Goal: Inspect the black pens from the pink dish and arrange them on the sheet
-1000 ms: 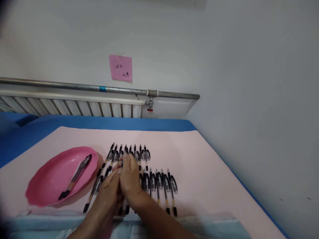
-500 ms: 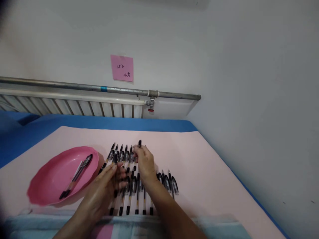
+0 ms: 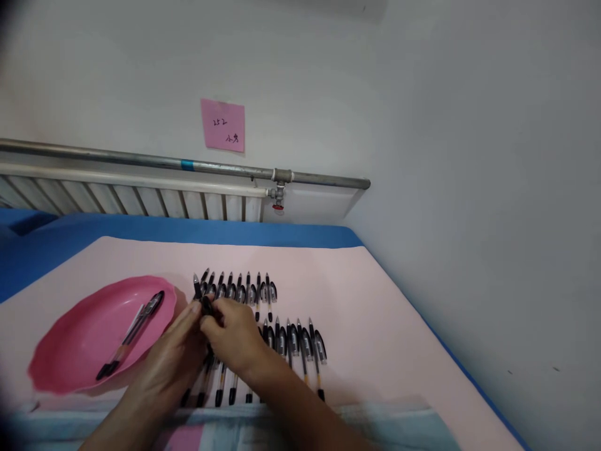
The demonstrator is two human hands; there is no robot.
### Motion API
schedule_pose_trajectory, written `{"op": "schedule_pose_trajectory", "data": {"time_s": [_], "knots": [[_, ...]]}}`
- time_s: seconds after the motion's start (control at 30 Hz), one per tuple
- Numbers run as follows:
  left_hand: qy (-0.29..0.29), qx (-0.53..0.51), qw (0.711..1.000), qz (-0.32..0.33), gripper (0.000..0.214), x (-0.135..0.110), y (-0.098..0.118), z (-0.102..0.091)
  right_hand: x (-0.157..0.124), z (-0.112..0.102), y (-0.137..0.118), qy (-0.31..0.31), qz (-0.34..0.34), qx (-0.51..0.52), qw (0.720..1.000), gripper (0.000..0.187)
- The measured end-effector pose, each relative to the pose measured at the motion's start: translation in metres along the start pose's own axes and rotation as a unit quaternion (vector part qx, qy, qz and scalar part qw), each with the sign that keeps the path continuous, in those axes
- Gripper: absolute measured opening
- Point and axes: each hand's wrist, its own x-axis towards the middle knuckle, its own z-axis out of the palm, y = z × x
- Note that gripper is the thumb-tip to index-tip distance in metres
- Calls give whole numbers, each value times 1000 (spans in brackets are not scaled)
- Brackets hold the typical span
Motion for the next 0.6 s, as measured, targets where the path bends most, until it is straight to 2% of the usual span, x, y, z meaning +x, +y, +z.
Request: {"op": "schedule_pose_trajectory", "data": {"time_s": [0.13,0.27,0.37,0.47,0.6], "knots": [[11,46,999,-19,25,-1,5,-2,10,-24,11,45,75,16,996,10],[19,81,996,-31,27,-4,8,-2,24,-67,43,136,160,-85,974,18],[9,96,994,-50,31,-5,7,-2,30,-90,70,156,202,-130,958,14],[6,103,993,-56,33,-5,7,-2,30,-97,87,144,232,-162,948,13],[4,105,992,-67,34,-2,7,-6,30,-93,94,110,245,-198,943,13]]}}
